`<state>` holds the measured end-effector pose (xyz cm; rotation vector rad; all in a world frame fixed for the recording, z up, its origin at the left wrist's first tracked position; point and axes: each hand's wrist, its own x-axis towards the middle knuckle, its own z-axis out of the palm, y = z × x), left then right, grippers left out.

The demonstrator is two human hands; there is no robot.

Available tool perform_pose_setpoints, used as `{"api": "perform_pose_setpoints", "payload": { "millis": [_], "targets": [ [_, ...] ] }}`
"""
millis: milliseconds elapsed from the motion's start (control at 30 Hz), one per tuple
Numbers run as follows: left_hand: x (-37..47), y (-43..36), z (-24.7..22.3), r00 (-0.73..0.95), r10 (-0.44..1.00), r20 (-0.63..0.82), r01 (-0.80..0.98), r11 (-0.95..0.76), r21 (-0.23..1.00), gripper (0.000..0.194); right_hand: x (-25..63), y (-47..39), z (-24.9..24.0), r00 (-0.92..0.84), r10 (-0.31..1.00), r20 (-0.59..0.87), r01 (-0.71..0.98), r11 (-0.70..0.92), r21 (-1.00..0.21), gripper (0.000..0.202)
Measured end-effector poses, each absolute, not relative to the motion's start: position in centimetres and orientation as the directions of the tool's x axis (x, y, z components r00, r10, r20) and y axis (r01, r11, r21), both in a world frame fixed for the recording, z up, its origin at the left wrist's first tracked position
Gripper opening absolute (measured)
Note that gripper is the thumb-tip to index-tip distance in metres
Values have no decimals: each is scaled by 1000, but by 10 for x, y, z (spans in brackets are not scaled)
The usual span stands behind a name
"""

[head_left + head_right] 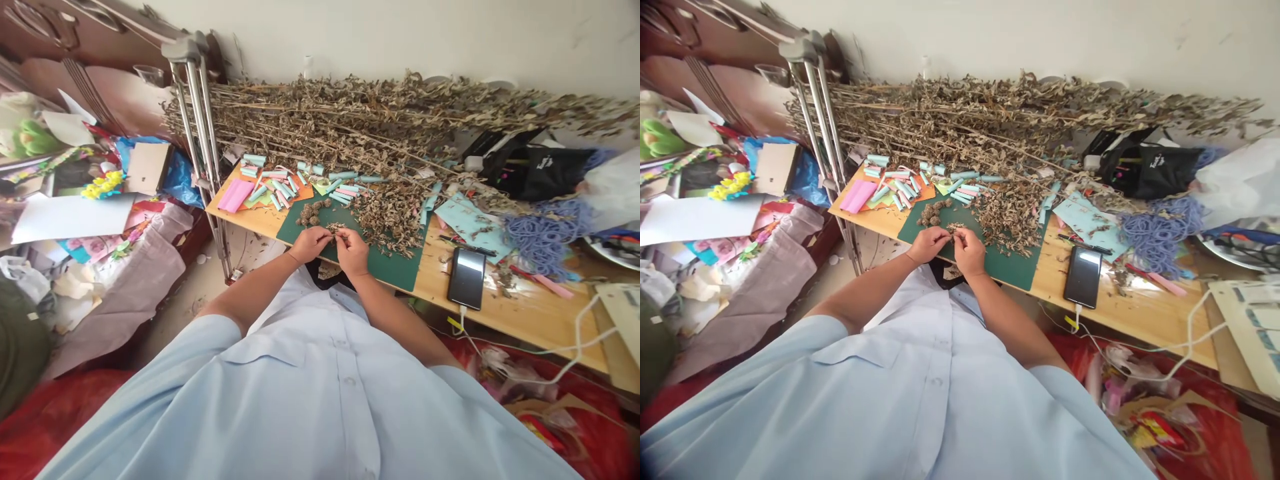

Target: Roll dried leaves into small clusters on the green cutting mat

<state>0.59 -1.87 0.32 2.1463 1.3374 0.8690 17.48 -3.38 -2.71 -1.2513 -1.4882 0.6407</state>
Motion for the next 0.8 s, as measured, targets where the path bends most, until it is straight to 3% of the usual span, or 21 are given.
{"api": "perform_pose_setpoints", "payload": {
  "millis": [400, 800],
  "targets": [
    [6, -19, -2, 281, 921, 271, 594, -389, 704, 12, 178, -35, -21, 34, 911, 412, 482, 346, -805, 19],
    [-1, -17, -6, 290, 903, 317, 461, -422, 780, 19, 183, -41, -22, 288, 878, 384, 359, 272, -893, 23]
  ]
}}
